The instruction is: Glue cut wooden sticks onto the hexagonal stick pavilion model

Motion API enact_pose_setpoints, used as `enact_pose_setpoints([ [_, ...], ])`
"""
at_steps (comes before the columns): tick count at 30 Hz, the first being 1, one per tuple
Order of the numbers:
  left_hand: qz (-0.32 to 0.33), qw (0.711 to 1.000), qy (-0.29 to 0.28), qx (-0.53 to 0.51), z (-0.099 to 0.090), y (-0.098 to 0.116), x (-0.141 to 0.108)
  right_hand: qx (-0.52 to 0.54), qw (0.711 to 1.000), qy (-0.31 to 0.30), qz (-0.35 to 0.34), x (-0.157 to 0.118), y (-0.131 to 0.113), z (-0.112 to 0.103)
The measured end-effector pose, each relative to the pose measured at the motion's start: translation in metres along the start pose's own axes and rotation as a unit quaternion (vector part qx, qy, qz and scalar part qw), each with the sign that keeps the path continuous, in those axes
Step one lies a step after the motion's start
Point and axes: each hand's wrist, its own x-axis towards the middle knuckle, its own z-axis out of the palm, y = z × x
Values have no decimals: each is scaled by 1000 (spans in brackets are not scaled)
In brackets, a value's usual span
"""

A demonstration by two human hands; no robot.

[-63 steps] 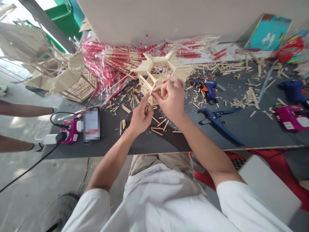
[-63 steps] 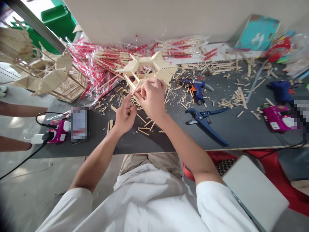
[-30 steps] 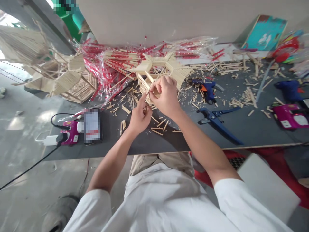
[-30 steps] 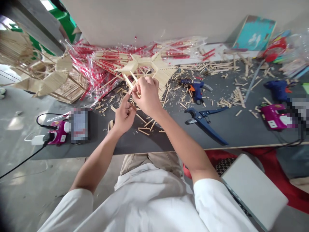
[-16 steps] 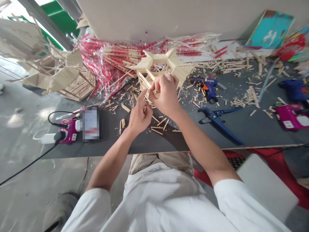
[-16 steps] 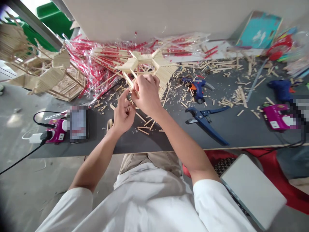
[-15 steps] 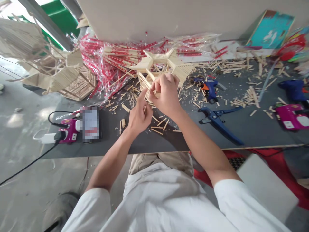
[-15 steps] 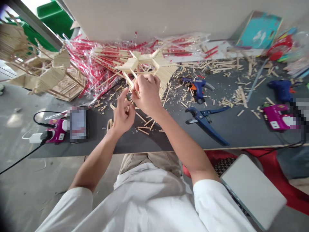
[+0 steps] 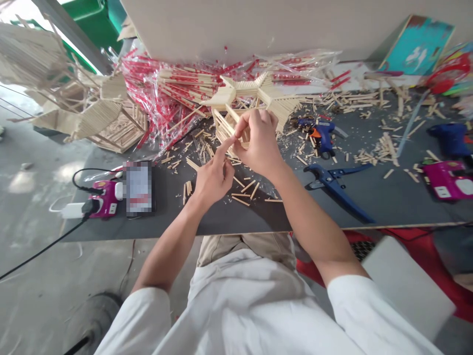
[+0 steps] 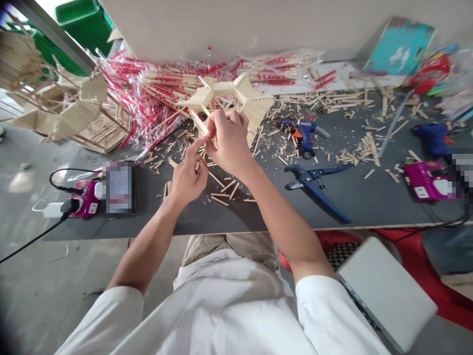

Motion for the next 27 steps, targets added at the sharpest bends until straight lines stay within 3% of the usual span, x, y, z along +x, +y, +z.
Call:
enact_pose_setpoints([
  [14, -3, 1000, -19, -6, 0, -1, 0, -9, 999, -35, -14, 2, 4, -7],
  [27, 3, 1000, -16, -14, 2, -1, -1, 33, 999, 2, -6, 1, 3, -15],
])
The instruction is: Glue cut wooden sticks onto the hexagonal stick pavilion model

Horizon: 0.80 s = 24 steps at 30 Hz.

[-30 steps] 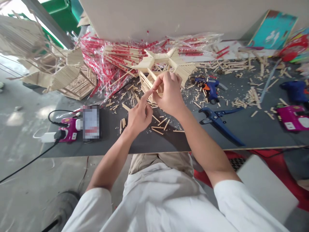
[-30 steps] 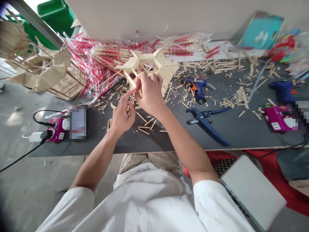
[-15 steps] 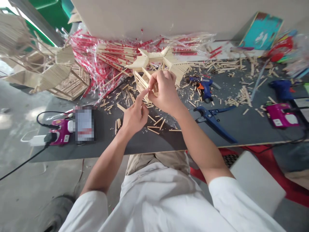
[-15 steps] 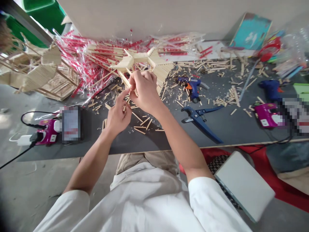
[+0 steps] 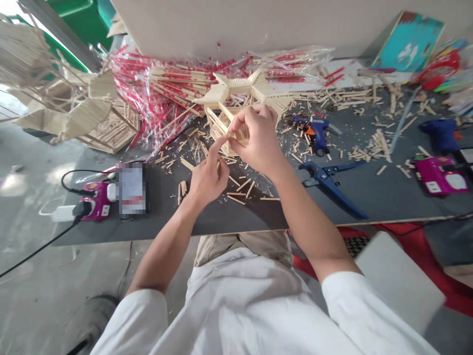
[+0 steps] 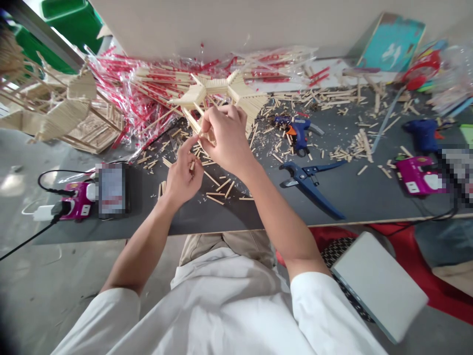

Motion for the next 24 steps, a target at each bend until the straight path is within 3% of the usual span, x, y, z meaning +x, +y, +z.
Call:
enact_pose_setpoints([
  [9, -5, 1000, 1, -3, 3, -4, -2, -61, 996, 41, 49, -16, -14, 16],
  [16, -15, 1000, -19, -16, 3, -5, -3, -63, 996, 47, 43, -17, -22, 13],
  [24, -11, 999, -18, -28, 2, -3, -1, -54, 991, 114, 52, -22, -17, 29],
])
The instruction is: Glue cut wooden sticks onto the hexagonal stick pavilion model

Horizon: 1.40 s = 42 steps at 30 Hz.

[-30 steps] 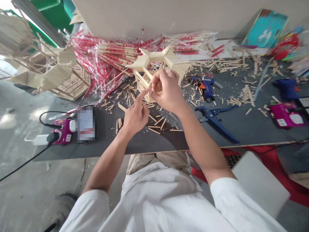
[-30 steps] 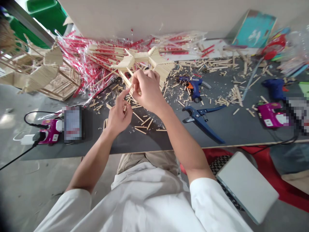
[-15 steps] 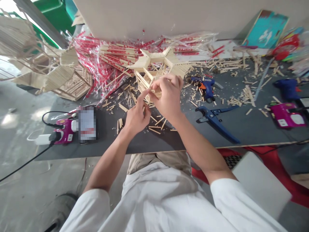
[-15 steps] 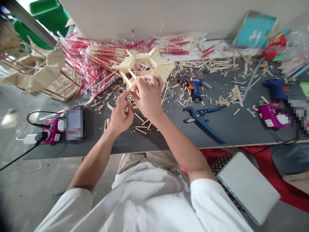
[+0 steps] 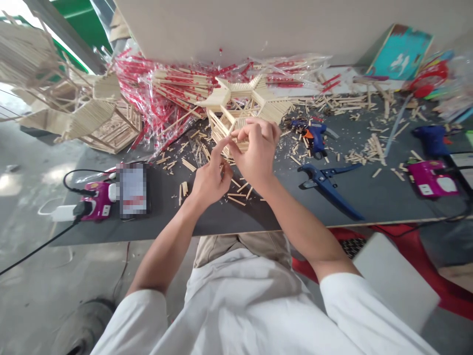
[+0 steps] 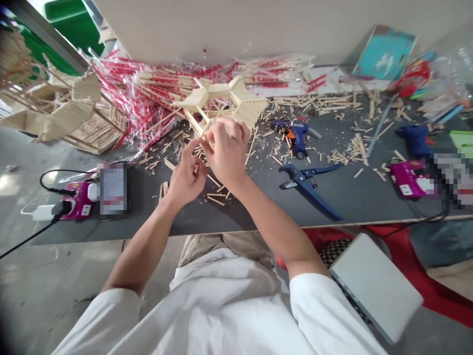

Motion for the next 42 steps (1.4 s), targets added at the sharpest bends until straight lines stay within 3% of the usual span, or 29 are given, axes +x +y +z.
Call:
enact_pose_setpoints([
  [6, 8, 1000, 6, -21, 0, 1, -1, 5, 1000, 19, 4, 0, 1, 2],
  [13, 1, 999, 2, -43, 5, -4, 0, -15, 1000, -15, 23, 3, -4, -1],
  [22, 5, 1000, 2, -29, 4, -7, 1, -4, 999, -15, 48, 0, -1, 0],
  [34, -1, 1000, -14, -27, 5, -9, -1, 0, 1000, 14, 23, 0, -1, 5],
  [42, -9, 999, -20, -44, 4, -7, 1, 15, 999, -8, 49, -1, -2, 4],
])
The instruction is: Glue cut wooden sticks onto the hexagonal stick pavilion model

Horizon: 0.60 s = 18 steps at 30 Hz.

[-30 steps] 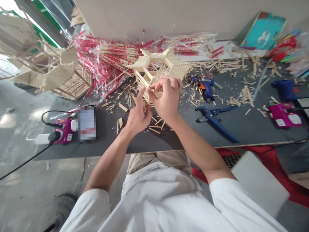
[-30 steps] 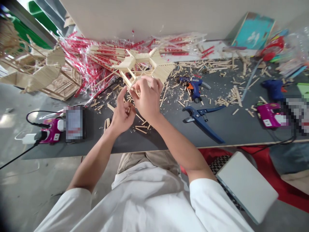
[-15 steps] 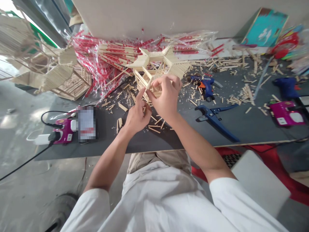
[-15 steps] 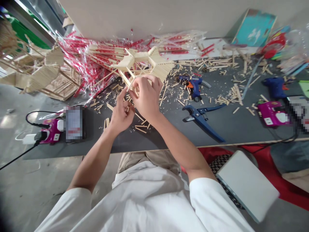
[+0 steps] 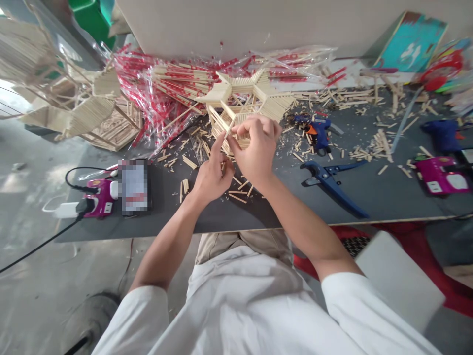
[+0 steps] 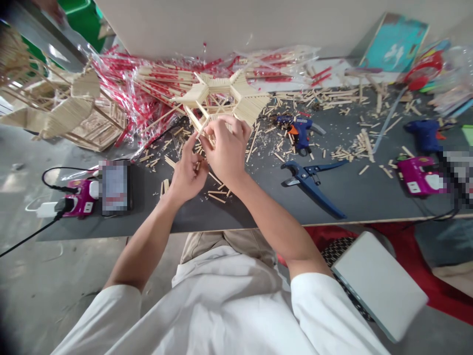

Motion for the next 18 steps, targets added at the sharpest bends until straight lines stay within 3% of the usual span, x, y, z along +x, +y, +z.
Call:
enact_pose_setpoints([
  [18, 25, 1000, 1, 15, 6, -9, 0, -56, 996, 47, -43, 1, -3, 6],
])
